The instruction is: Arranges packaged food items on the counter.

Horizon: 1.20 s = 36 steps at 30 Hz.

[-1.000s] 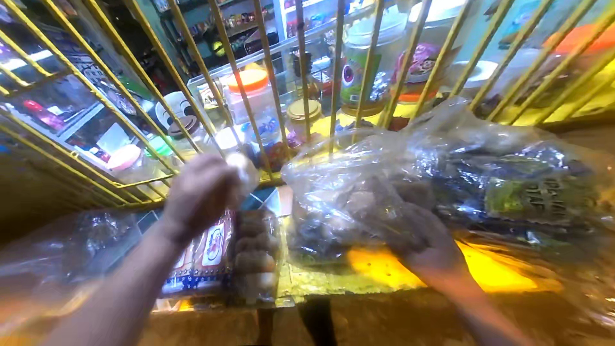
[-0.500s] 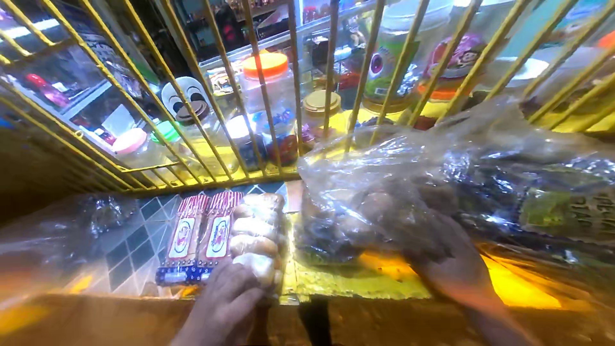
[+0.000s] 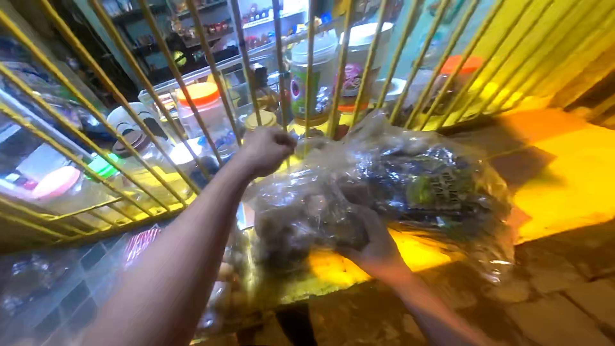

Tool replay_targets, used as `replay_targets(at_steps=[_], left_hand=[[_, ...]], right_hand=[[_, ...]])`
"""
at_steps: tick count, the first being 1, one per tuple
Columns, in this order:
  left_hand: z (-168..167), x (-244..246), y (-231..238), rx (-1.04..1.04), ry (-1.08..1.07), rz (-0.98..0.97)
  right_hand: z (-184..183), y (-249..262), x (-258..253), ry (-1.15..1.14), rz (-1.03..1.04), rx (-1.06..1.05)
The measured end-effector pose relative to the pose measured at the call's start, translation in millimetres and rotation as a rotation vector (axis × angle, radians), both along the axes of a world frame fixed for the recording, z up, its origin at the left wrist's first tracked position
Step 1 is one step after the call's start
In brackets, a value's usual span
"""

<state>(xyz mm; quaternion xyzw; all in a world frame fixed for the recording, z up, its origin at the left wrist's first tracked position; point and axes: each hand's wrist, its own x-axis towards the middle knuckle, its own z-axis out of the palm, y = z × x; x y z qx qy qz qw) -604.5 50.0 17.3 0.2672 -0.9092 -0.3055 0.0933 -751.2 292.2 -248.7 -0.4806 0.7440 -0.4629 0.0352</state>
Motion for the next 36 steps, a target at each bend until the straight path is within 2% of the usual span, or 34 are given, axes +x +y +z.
replay_targets(at_steps=[3, 5, 8, 10, 12, 15, 17, 19, 22, 24, 26, 27, 29, 32, 36], left_hand=[[-47, -44, -11, -0.065, -0.454, -0.073], [-92, -52, -19, -0.165, -0.581, -0.114], [-116, -55, 2, -0.15, -0.634, -0.036], [-110, -59, 17, -0.139, -0.617, -0.013], [-85, -61, 35, -0.091, -0.617, 0.01], [-60, -66, 70, -0.125, -0.609, 0.035], [-61, -75, 99, -0.13, -0.631, 0.077], [-79, -86, 116, -0.12, -0.624, 0.155], [-73, -93, 116, -0.111, -0.664, 0.134], [-60, -85, 109, -0.146, -0.656, 0.087], [-42, -78, 113, -0.158, -0.695, 0.097], [-41, -78, 118, -0.192, -0.723, 0.127], [-59, -82, 127, -0.283, -0.745, 0.16], [-78, -91, 132, -0.259, -0.735, 0.154], [-58, -91, 126, -0.202, -0.782, 0.221]], right_hand=[[2, -1, 0, -0.018, -0.02, 0.01], [3, -2, 0, -0.049, -0.041, 0.028], [5, -1, -4, -0.108, -0.044, 0.017], [11, 0, -15, -0.128, -0.015, -0.005], [18, 3, -33, -0.082, 0.014, 0.007], [27, 10, -63, -0.001, 0.018, 0.046], [28, 17, -80, 0.047, 0.027, 0.038], [25, 24, -88, 0.066, 0.033, 0.023], [13, 30, -88, -0.031, 0.021, -0.01], [10, 32, -83, -0.111, 0.0, 0.01], [13, 31, -79, -0.096, -0.015, 0.025], [13, 31, -77, -0.078, -0.019, 0.027], [13, 32, -77, -0.051, -0.029, 0.046], [14, 30, -80, -0.044, -0.019, 0.064], [15, 31, -79, -0.038, 0.0, 0.055]])
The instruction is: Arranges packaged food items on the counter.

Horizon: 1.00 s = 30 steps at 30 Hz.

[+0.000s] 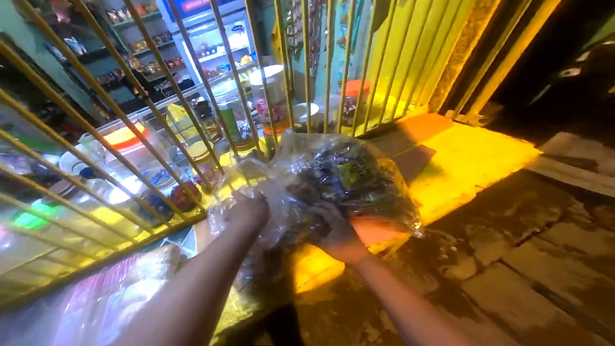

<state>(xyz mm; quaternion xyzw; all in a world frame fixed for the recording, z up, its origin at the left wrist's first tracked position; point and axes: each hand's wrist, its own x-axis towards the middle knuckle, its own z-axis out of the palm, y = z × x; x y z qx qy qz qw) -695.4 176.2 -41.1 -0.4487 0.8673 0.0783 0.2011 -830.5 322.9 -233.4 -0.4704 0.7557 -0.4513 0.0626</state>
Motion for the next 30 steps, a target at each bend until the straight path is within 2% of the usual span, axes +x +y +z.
replay_targets(at_steps=[3, 5, 7, 11, 13, 15, 16, 18, 20, 22, 24, 26, 28, 30], left_hand=[[12, 11, -30, 0.032, 0.09, 0.01], [5, 23, -55, 0.067, 0.21, 0.012], [-7, 30, -67, 0.138, 0.331, 0.094], [-24, 24, -42, 0.049, 0.326, 0.169], [-12, 18, -29, 0.01, 0.204, 0.095], [2, 23, -29, 0.036, 0.236, 0.145], [2, 32, -36, 0.055, 0.338, 0.202], [-6, 58, -50, 0.096, 0.679, 0.337], [-17, 87, -51, 0.162, 1.2, 0.396], [-15, 111, -43, 0.279, 1.733, 0.288], [12, 138, -37, 0.308, 1.967, 0.101], [54, 174, -32, 0.278, 1.99, -0.033], [98, 221, -25, 0.224, 1.884, 0.004], [124, 259, -15, 0.133, 1.738, 0.167]], right_hand=[[0, -3, 0, 0.013, 0.004, -0.018], [-2, -3, 0, 0.004, 0.004, -0.044], [-1, -3, 0, -0.005, 0.007, -0.043], [-4, -2, -3, 0.015, 0.022, -0.071], [-8, -1, -4, 0.028, 0.041, -0.076], [-12, -4, -5, 0.049, 0.055, -0.094], [-15, -5, -6, 0.066, 0.055, -0.105], [-19, -7, -10, 0.083, 0.05, -0.117], [-20, -8, -11, 0.063, 0.047, -0.114], [-20, -7, -11, 0.044, 0.039, -0.11], [-19, -8, -12, 0.045, 0.042, -0.112], [-15, -1, -10, 0.027, 0.05, -0.061], [3, 8, -1, -0.001, 0.054, 0.028], [34, 13, 22, 0.078, 0.027, 0.011]])
